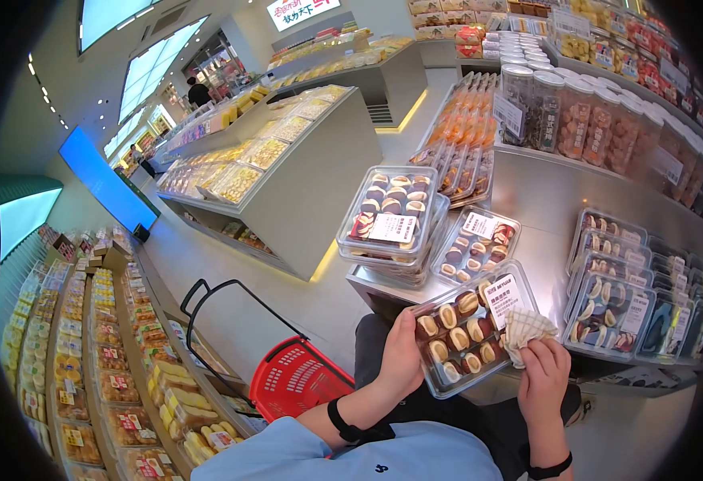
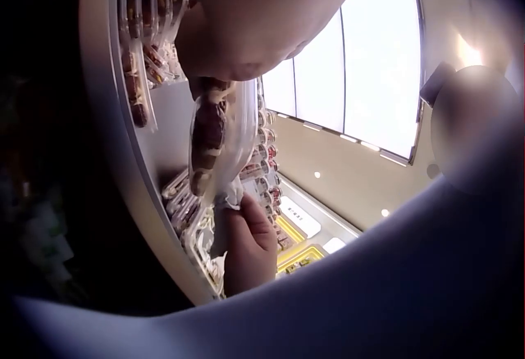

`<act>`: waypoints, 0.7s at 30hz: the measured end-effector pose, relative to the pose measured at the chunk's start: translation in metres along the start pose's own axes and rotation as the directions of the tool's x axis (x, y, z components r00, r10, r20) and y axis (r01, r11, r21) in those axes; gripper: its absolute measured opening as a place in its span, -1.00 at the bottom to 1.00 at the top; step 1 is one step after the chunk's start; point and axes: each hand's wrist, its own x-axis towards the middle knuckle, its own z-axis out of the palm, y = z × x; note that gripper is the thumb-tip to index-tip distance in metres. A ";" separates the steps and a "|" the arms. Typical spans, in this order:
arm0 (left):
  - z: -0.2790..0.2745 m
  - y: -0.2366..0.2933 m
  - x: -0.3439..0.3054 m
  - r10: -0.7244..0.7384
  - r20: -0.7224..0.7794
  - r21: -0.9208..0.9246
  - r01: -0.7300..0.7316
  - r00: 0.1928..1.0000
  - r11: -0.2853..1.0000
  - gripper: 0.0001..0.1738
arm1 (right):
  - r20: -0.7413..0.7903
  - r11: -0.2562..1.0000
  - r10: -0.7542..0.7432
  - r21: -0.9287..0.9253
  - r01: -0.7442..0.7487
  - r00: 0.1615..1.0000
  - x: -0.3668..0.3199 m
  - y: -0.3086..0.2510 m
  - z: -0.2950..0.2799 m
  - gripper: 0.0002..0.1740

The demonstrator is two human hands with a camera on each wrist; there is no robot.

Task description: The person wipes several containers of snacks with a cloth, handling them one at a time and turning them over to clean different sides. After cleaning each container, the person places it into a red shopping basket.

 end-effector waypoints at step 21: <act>0.019 -0.013 0.018 -0.466 0.166 0.135 0.448 0.869 0.884 -0.31 | -0.109 0.335 0.470 0.940 -0.062 0.876 0.007 -0.058 0.013 -0.20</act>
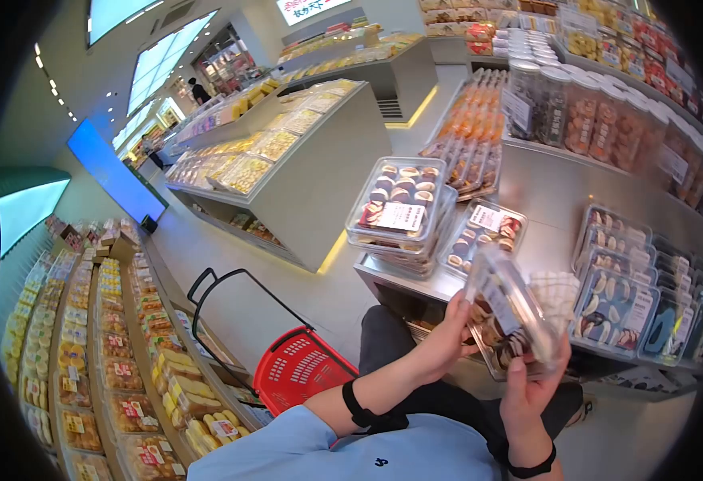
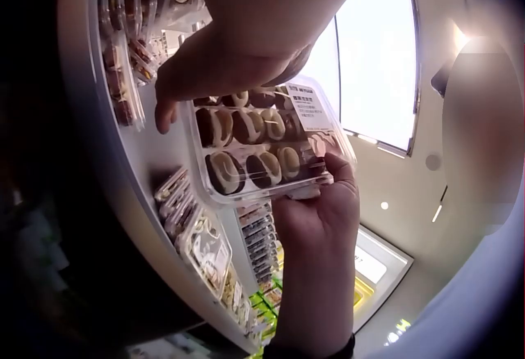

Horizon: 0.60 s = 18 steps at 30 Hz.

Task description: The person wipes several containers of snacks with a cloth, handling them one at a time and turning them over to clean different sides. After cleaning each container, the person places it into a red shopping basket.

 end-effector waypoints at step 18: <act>0.006 0.025 -0.047 0.183 0.199 -0.377 -0.097 0.963 0.921 -0.14 | 0.628 0.540 -0.133 -0.602 0.588 0.767 0.004 0.024 -0.002 -0.35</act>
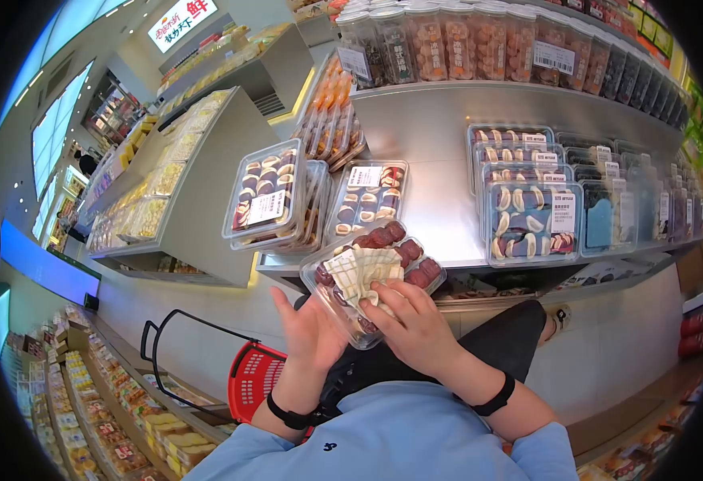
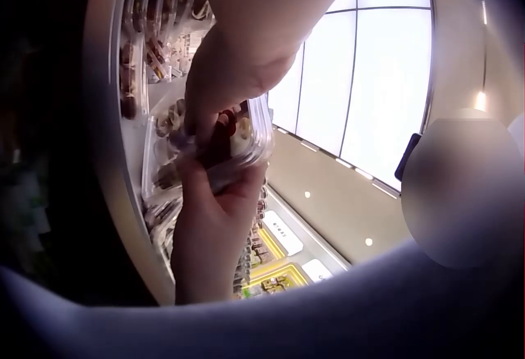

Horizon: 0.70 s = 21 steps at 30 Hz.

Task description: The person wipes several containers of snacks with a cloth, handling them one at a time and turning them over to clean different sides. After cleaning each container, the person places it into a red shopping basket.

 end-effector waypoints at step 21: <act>-0.034 -0.006 0.011 0.099 -0.087 0.468 -0.047 0.991 0.882 -0.40 | 0.118 0.923 0.384 -0.061 -0.379 0.916 0.049 0.052 -0.001 -0.28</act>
